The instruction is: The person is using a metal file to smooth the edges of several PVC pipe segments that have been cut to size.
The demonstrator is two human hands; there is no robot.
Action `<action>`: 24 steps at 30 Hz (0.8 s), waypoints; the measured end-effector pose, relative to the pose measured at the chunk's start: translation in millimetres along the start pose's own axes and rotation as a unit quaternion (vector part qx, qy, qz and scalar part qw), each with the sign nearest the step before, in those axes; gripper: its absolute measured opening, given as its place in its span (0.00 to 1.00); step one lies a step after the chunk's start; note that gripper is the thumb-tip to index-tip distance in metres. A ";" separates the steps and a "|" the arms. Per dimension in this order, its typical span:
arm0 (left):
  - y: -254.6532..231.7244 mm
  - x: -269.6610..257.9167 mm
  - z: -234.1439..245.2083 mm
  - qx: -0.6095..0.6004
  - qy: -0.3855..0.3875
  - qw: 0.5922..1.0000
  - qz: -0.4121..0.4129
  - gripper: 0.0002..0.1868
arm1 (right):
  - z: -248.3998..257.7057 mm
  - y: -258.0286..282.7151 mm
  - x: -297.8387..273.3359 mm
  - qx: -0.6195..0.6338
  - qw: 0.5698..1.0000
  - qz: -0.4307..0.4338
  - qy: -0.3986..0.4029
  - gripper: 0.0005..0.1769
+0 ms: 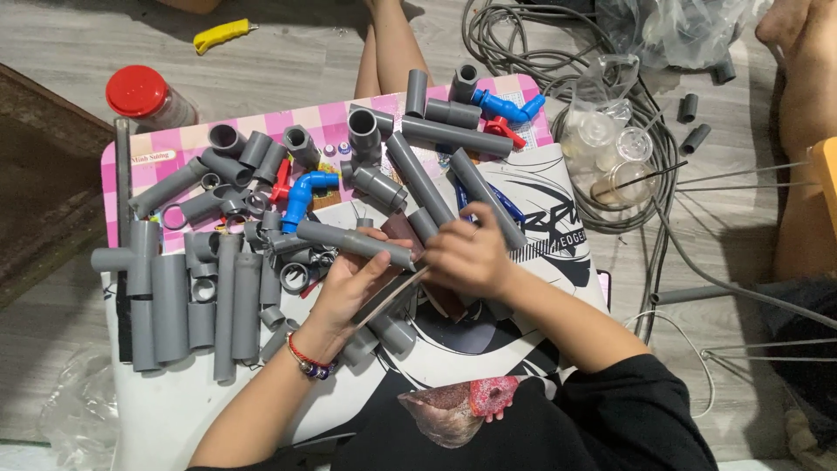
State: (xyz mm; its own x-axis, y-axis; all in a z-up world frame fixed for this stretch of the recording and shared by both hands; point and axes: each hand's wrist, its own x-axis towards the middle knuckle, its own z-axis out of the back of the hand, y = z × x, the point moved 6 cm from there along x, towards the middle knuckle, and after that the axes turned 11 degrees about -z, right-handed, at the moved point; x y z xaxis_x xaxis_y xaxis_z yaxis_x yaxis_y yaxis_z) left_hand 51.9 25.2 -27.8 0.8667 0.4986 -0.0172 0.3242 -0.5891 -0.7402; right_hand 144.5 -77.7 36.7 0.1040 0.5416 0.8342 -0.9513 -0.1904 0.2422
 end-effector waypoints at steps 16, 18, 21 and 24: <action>-3.8 2.0 -5.3 0.021 -0.011 1.000 0.009 0.13 | 16.7 -9.8 15.6 -0.023 1.000 -0.019 -0.006 0.15; -7.2 0.0 -12.2 0.035 0.000 0.999 0.007 0.13 | 7.5 7.6 7.1 -0.024 1.000 0.008 0.003 0.15; -2.0 1.4 -2.0 0.005 -0.015 1.000 0.019 0.12 | 17.1 -9.4 14.1 -0.014 0.997 -0.028 -0.067 0.12; 5.2 6.5 14.3 -0.048 -0.042 0.998 0.018 0.13 | 52.9 -60.2 8.9 -0.027 0.976 -0.173 -0.132 0.08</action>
State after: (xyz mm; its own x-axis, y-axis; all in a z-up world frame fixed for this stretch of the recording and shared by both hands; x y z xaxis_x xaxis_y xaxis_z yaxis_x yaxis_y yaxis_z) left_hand 53.9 34.5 -41.4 0.8447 0.5253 -0.1028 0.3317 -0.6644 -0.6697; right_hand 218.1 -104.7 55.7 0.4868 0.3347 0.8068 -0.8587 0.0138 0.5124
